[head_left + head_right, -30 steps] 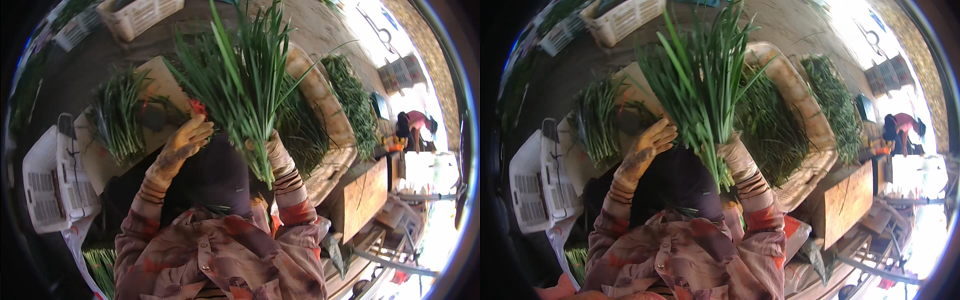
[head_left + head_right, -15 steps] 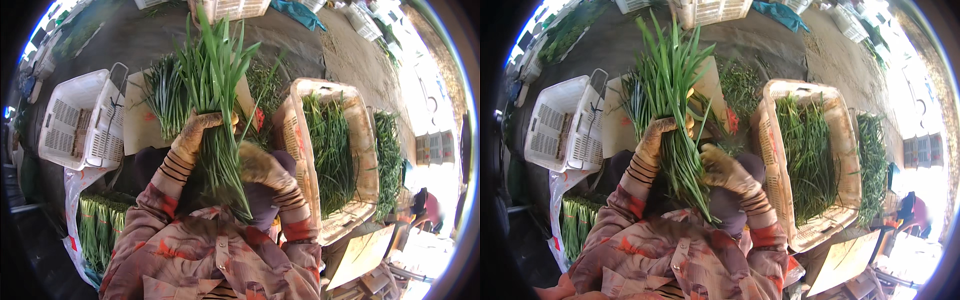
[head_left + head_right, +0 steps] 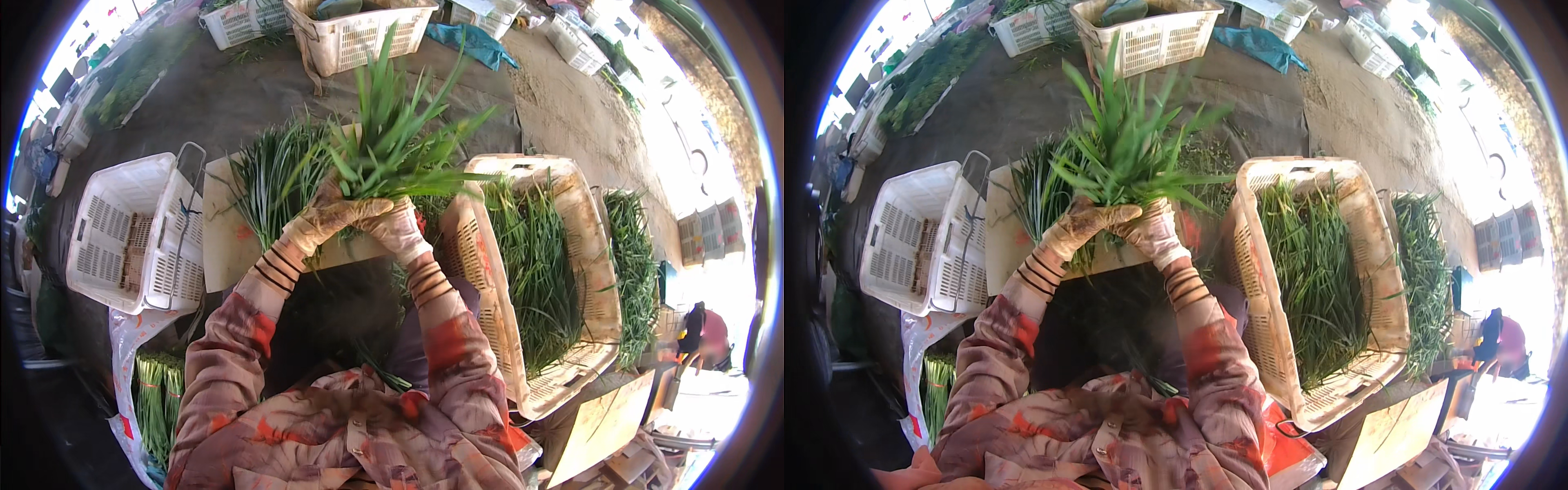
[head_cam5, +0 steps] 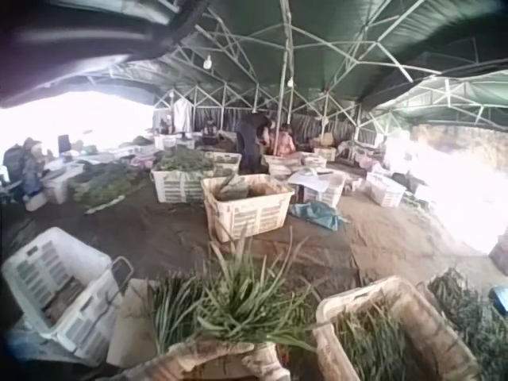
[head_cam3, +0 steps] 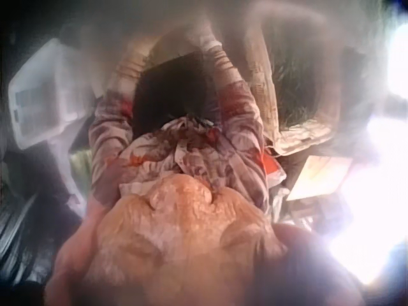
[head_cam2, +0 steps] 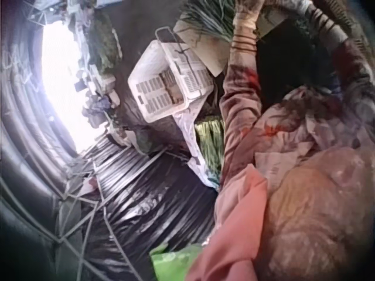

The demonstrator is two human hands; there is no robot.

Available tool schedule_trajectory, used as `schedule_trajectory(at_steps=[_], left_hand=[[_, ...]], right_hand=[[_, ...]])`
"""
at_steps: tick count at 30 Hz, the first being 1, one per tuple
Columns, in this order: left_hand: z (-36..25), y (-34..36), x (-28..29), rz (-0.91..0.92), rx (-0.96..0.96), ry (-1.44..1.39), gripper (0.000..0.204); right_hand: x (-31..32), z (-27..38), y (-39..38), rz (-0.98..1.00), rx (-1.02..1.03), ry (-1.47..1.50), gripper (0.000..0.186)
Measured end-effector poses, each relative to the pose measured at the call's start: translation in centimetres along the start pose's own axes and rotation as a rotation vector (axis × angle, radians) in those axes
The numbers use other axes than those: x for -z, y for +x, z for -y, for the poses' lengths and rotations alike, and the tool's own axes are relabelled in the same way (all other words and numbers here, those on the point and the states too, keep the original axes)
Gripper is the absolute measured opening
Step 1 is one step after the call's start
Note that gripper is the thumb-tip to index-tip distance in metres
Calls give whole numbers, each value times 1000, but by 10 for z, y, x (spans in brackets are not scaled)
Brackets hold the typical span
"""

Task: The person gathers green leafy vegetables from a basket, aligns them into a neat bunch, and secures the bundle with a rubber band. The person repeats this process multiple times, placing finished bundles on a nearby surface.

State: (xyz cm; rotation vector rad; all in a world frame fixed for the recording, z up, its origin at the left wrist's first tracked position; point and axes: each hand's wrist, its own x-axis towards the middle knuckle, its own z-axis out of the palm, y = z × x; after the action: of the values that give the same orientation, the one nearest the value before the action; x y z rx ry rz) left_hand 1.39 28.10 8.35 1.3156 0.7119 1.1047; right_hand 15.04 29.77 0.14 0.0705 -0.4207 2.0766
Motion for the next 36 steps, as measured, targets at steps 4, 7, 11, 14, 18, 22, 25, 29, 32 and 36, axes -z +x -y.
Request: schedule_trajectory(at_steps=[4, 7, 11, 14, 18, 22, 25, 29, 32, 36], left_hand=[[19, 2, 9, 55, -6, 310, 70], [13, 16, 10, 107, -150, 603, 70], [27, 20, 6, 177, -115, 551, 60], [29, 14, -14, -48, -203, 163, 38], [-53, -17, -15, -77, -223, 160, 24], [-59, -42, 30, -21, -173, -176, 30], [-60, -76, 43, -155, -326, -222, 30], [-60, -111, 74, -144, -286, -444, 29], [-63, -141, 92, -227, -342, -463, 28], [-69, -155, 123, -47, -341, -480, 27]], right_hand=[[41, 6, -17, -187, 323, -1418, 34], [32, 7, -23, -214, 238, -1644, 35], [5, 3, -22, -115, 198, -1548, 37], [-5, -7, -22, -135, 96, -1270, 70], [-25, -19, -53, -214, 68, -1712, 104], [15, -50, -79, -640, -370, 7, 60], [17, -72, -104, -586, -81, -629, 24], [1, -37, -143, -248, 164, -517, 37], [-19, 2, -170, -377, 409, -62, 32], [-36, 0, -195, -234, -213, -866, 33]])
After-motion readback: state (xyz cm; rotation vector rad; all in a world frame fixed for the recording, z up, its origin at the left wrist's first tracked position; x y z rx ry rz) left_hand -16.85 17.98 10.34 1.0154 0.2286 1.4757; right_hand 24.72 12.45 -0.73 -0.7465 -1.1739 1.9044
